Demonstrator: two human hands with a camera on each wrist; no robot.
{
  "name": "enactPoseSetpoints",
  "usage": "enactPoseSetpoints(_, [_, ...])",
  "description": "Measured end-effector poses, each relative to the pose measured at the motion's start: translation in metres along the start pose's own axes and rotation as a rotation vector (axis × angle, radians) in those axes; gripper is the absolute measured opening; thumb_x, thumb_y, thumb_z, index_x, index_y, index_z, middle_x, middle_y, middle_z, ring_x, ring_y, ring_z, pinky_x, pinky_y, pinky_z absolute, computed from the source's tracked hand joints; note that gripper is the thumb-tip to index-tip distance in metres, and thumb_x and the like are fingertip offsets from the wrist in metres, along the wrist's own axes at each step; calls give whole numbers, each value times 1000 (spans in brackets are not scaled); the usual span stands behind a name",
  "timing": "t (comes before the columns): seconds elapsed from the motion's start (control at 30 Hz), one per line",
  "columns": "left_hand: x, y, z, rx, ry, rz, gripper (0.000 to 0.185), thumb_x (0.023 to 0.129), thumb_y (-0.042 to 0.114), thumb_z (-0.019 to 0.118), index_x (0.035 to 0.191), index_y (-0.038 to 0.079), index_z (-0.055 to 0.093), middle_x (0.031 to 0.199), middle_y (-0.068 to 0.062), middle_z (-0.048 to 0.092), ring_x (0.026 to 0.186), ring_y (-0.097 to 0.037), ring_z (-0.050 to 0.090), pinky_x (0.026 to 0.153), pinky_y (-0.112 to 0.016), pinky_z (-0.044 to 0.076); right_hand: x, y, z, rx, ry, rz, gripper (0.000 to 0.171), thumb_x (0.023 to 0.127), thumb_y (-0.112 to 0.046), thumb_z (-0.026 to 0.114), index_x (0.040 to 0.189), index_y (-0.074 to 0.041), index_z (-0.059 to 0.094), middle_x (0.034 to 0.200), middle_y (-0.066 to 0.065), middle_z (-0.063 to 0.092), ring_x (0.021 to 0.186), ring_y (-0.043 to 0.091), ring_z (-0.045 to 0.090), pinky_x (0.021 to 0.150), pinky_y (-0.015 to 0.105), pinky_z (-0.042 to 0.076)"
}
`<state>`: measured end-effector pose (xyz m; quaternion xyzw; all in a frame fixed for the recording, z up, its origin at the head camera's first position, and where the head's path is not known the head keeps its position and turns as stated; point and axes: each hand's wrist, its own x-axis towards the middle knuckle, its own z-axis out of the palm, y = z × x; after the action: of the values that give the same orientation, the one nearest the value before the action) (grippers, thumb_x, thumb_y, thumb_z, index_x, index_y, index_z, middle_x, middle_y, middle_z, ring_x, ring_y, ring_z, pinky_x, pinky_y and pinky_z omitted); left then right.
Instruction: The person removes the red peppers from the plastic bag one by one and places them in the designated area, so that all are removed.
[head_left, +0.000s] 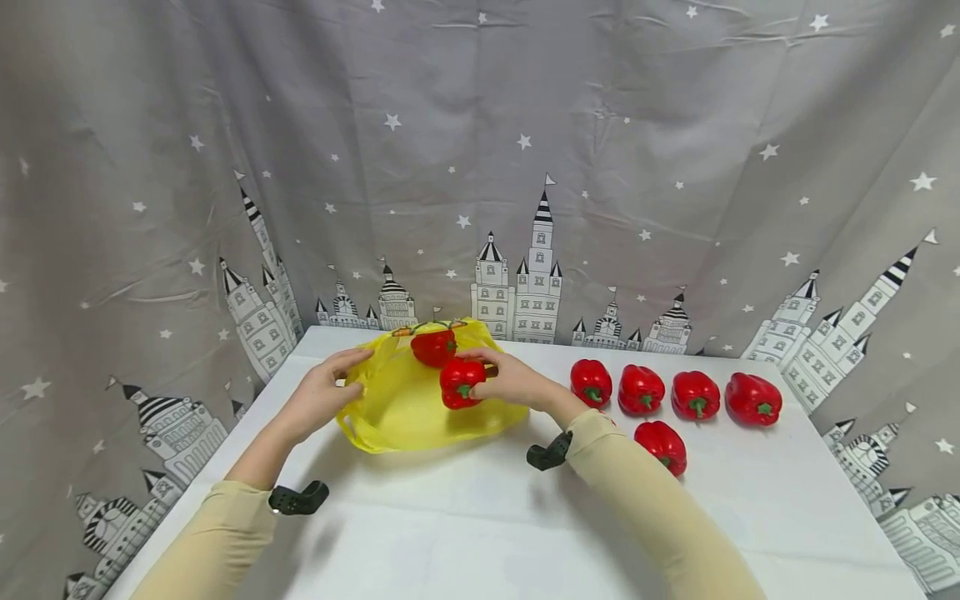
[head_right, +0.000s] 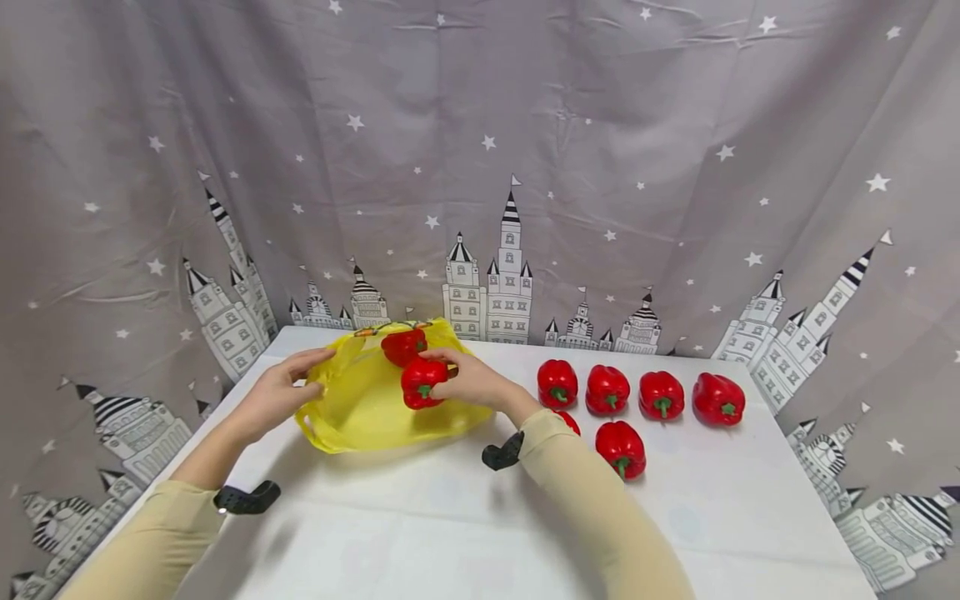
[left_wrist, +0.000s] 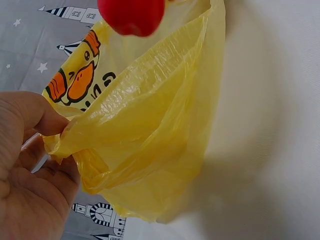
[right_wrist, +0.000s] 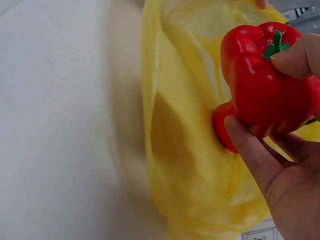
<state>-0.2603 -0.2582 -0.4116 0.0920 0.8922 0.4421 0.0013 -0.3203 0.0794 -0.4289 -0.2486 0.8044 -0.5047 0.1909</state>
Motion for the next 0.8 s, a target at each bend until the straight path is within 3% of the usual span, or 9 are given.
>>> enactPoseSetpoints(0.3, [1,-1,0,1,-4,1,62,94,5,58,155,8,45,162,-14,34,132,-41,45,92,-39,53,-33,-2,-29,28,9,18,66,85,-21,74,146,-39,55,137,0,58,122,26,53,98,50,50])
enactPoseSetpoints(0.43, [1,-2,0,0,-2,8,63,94,6,58,155,7,45,162,-15,35,128,-39,46,88,-33,53,-47,1,-43,18,28,12,67,86,-22,75,147,-39,55,138,-1,58,123,25,55,95,45,51])
enactPoseSetpoints(0.57, [2,-3,0,-4,-4,19,63,94,6,59,155,7,45,161,-15,35,125,-38,47,84,-27,52,-63,5,-58,-16,60,59,68,84,-26,78,145,-44,55,136,-1,60,118,28,56,74,38,53])
enactPoseSetpoints(0.67, [2,-4,0,-4,0,20,62,93,5,59,155,8,46,161,-14,36,125,-37,47,84,-26,52,-77,8,-70,-6,76,110,70,82,-26,80,144,-46,55,135,1,61,110,31,58,66,39,52])
enactPoseSetpoints(0.8, [3,-3,1,-1,-7,17,63,93,5,59,155,7,45,161,-15,35,128,-40,46,88,-32,53,-96,13,-85,56,89,144,73,81,-20,79,146,-41,54,136,7,59,109,34,59,85,55,55])
